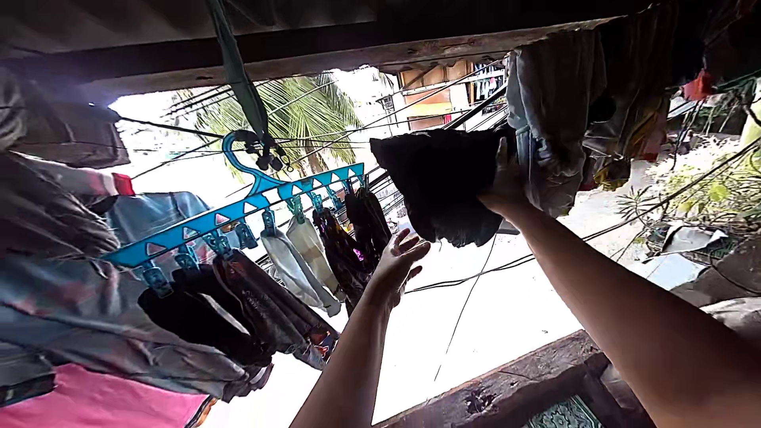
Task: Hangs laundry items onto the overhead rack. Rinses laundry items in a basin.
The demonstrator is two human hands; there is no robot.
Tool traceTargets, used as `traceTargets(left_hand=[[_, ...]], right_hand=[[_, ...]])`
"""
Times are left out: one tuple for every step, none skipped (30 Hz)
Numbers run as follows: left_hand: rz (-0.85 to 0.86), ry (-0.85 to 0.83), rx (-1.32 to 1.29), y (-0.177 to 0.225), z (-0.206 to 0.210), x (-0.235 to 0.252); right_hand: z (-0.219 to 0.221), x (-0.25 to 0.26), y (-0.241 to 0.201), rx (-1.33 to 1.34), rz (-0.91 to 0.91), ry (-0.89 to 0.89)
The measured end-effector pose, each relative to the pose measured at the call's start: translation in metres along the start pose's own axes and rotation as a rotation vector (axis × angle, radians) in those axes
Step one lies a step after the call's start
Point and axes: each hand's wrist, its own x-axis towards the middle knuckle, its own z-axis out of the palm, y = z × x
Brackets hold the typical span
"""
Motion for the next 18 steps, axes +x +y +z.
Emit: traceTargets(left_hand=[[-0.020,0.003,0.045,-0.009,-0.009,-0.018],[-0.033,0.000,0.081,-0.020,-0.020,-0.033],[-0.041,-0.004,0.110,-0.032,-0.033,-0.048],[-0.047,-0.004,0.134,-0.046,-0.047,-0.062],[-0.065,0.003,0.156,-0.061,-0.062,-0.079],[-0.083,0.016,0.179,-0.078,-0.077,-0.099],[-0.096,0.030,0.212,-0.096,-0.092,-0.120],[-0.103,0.049,0.245,-0.114,-0.106,-0.143],[-0.112,0.073,0.273,-0.129,-0.118,-0.168],[-0.124,0.088,0.306,-0.143,-0.130,-0.193],[-0.138,0.093,0.337,-0.154,-0.140,-0.219],[-0.158,0.094,0.364,-0.164,-0.149,-0.244],[-0.181,0.093,0.397,-0.174,-0.157,-0.267],[-0.216,0.086,0.425,-0.184,-0.165,-0.290],[-0.256,0.078,0.453,-0.194,-0.171,-0.312],[-0.300,0.060,0.479,-0.203,-0.177,-0.332],[-0.337,0.036,0.504,-0.212,-0.181,-0.350],[-0.362,0.009,0.522,-0.219,-0.186,-0.367]], right_hand=[[0.007,-0.018,-0.004,-0.067,-0.021,-0.064],[0.015,-0.041,-0.004,-0.058,-0.090,-0.107],[0.024,-0.067,-0.003,-0.012,-0.191,-0.135],[0.032,-0.095,-0.002,0.039,-0.274,-0.176],[0.035,-0.126,-0.002,0.079,-0.313,-0.250],[0.037,-0.158,-0.001,0.109,-0.322,-0.332],[0.042,-0.190,0.002,0.139,-0.308,-0.400],[0.047,-0.220,0.007,0.164,-0.272,-0.462],[0.054,-0.248,0.014,0.186,-0.212,-0.529],[0.060,-0.276,0.021,0.201,-0.133,-0.602],[0.064,-0.302,0.026,0.218,-0.047,-0.667],[0.066,-0.328,0.029,0.245,0.025,-0.707],[0.068,-0.355,0.029,0.281,0.076,-0.718],[0.071,-0.383,0.028,0.331,0.101,-0.695],[0.072,-0.409,0.026,0.380,0.105,-0.678],[0.074,-0.431,0.023,0.415,0.087,-0.680],[0.077,-0.448,0.019,0.430,0.068,-0.720],[0.078,-0.459,0.015,0.421,0.062,-0.816]])
